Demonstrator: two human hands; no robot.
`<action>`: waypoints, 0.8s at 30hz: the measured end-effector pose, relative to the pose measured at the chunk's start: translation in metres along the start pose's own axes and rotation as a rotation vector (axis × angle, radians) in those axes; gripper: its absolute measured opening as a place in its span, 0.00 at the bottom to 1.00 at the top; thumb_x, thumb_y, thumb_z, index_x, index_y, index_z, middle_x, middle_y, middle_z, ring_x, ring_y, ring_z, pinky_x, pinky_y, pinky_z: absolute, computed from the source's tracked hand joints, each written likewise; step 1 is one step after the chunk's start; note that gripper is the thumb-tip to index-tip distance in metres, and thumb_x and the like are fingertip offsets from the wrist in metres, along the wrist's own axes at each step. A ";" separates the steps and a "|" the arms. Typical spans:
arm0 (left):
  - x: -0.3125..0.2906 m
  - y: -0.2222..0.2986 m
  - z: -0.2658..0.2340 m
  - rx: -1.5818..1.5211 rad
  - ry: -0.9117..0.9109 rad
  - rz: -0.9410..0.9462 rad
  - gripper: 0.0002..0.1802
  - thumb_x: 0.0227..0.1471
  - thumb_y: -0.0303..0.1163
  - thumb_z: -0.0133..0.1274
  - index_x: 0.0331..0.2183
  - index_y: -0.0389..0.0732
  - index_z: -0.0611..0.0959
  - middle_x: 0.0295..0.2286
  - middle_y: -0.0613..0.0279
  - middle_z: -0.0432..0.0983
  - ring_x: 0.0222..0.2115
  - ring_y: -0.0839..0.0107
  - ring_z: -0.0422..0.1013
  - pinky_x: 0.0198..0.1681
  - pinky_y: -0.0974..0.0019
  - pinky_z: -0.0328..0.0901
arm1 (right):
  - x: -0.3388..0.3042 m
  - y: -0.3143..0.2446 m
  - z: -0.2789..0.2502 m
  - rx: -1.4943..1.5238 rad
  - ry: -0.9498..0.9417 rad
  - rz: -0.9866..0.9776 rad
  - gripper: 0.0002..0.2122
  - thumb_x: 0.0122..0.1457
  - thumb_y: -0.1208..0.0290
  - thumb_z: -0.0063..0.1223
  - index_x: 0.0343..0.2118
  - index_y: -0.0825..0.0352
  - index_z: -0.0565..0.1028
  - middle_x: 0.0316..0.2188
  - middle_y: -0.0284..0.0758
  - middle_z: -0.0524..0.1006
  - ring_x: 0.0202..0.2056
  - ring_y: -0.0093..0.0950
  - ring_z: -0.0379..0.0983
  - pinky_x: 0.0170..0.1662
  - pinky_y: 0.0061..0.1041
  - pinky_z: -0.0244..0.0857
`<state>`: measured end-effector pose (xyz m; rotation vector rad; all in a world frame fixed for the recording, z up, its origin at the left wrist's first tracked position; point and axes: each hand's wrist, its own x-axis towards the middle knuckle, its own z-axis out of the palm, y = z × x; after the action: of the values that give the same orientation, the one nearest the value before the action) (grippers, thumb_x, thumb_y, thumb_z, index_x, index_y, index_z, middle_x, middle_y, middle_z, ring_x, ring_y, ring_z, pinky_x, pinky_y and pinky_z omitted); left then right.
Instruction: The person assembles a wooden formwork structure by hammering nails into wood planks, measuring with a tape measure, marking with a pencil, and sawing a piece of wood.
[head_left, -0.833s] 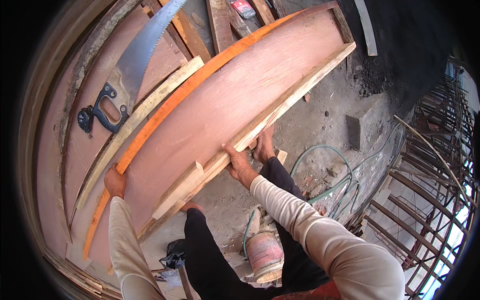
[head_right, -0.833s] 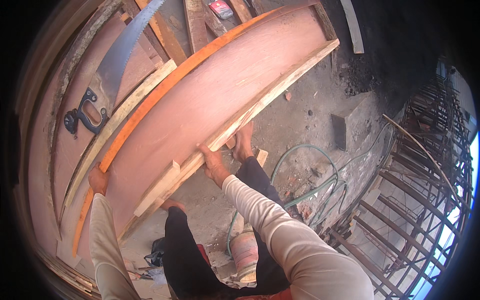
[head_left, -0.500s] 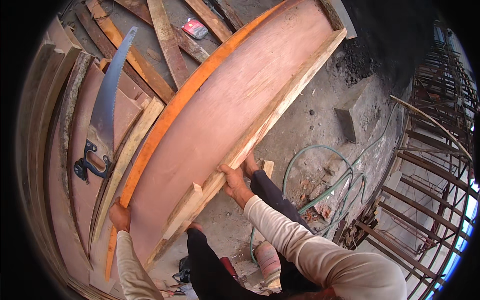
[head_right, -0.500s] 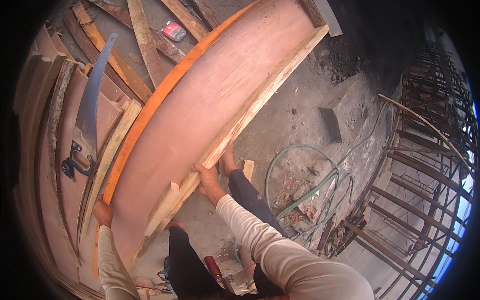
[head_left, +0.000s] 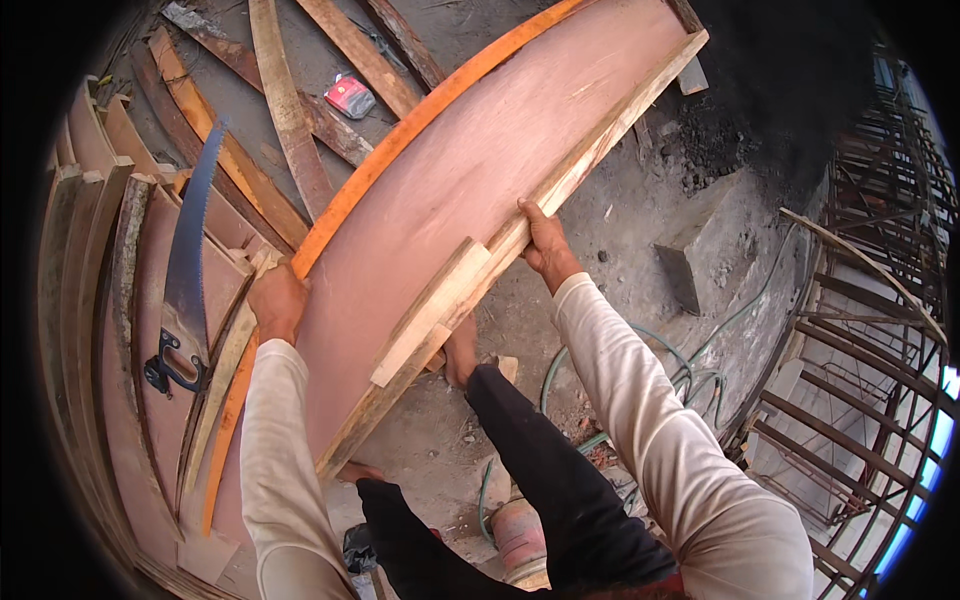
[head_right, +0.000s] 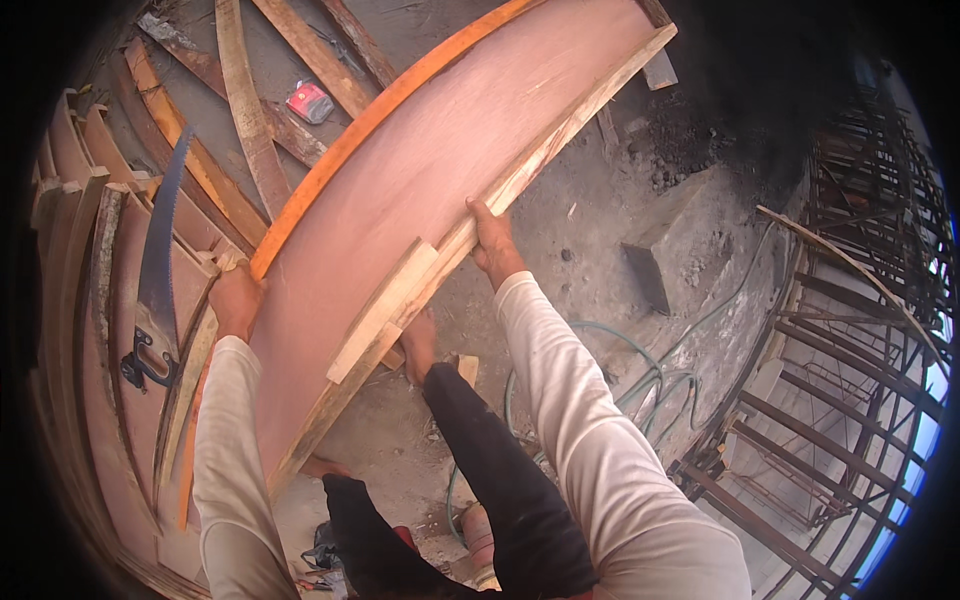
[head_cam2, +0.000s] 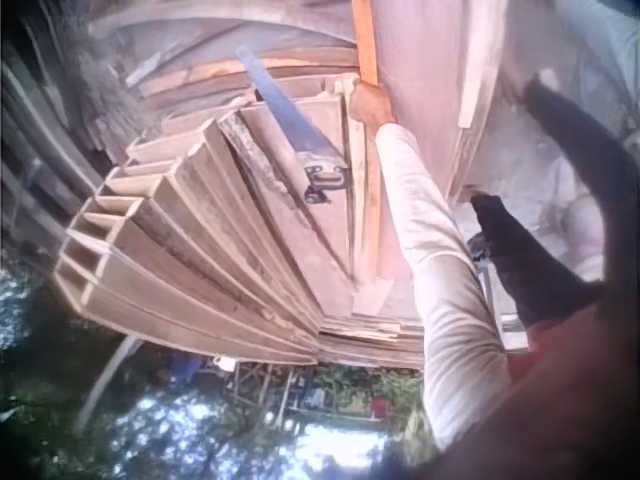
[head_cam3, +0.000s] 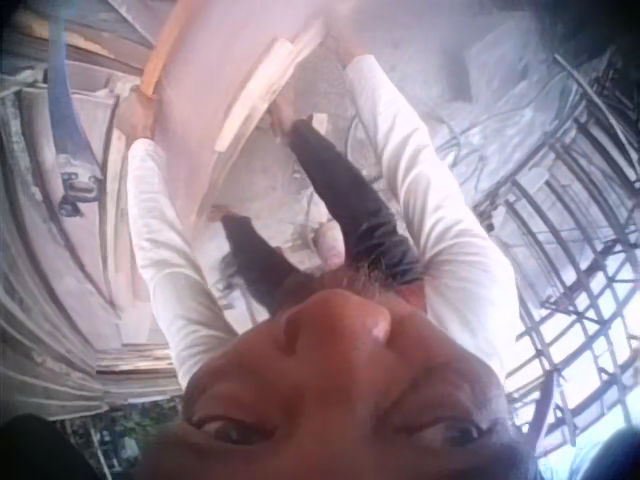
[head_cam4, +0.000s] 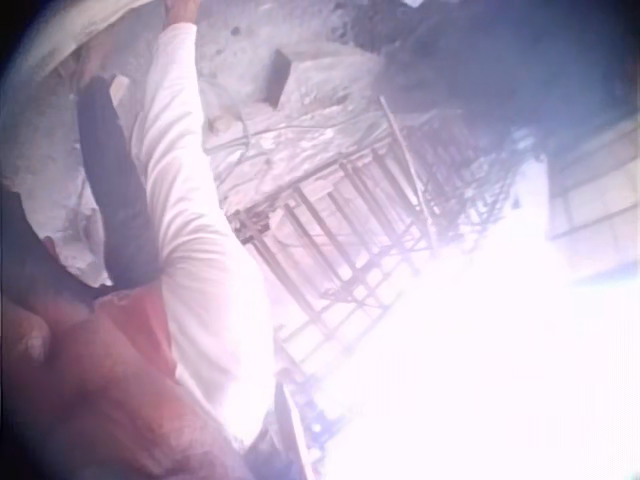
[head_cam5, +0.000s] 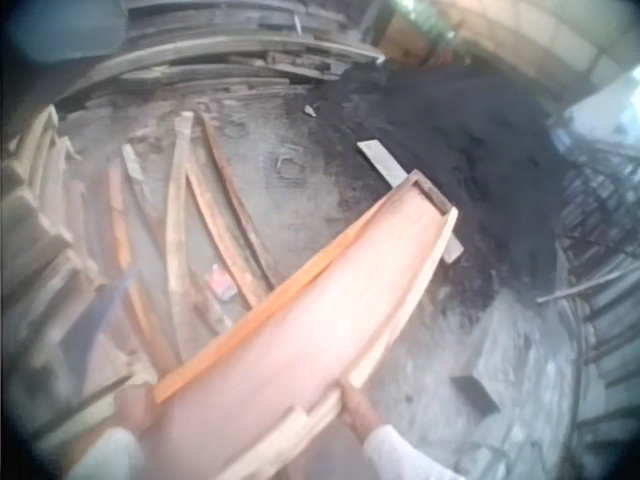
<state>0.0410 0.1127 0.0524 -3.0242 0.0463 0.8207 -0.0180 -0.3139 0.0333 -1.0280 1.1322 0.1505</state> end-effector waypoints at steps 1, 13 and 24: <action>0.004 0.021 -0.006 -0.067 0.028 0.013 0.17 0.51 0.41 0.64 0.39 0.40 0.85 0.32 0.47 0.84 0.36 0.49 0.81 0.41 0.50 0.74 | 0.014 -0.010 -0.010 -0.015 0.042 -0.046 0.39 0.64 0.65 0.57 0.70 0.72 0.46 0.66 0.59 0.57 0.65 0.55 0.60 0.66 0.56 0.60; -0.277 -0.019 0.050 -0.970 -0.174 -0.224 0.17 0.54 0.34 0.62 0.43 0.34 0.84 0.41 0.46 0.83 0.40 0.54 0.81 0.46 0.58 0.73 | -0.131 0.094 0.002 -0.710 0.012 -0.353 0.27 0.65 0.61 0.58 0.61 0.71 0.66 0.50 0.41 0.73 0.48 0.34 0.74 0.52 0.34 0.70; -0.503 -0.063 0.157 -1.481 -0.228 -0.972 0.20 0.56 0.33 0.62 0.47 0.32 0.84 0.39 0.52 0.85 0.42 0.67 0.81 0.47 0.65 0.72 | -0.237 0.233 0.357 -1.578 -1.140 -1.075 0.14 0.61 0.69 0.59 0.48 0.67 0.75 0.42 0.43 0.75 0.46 0.46 0.75 0.50 0.41 0.71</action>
<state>-0.4702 0.1913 0.1711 -2.8726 -2.7825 1.3090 -0.0224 0.1696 0.0989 -2.2816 -0.9306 0.6890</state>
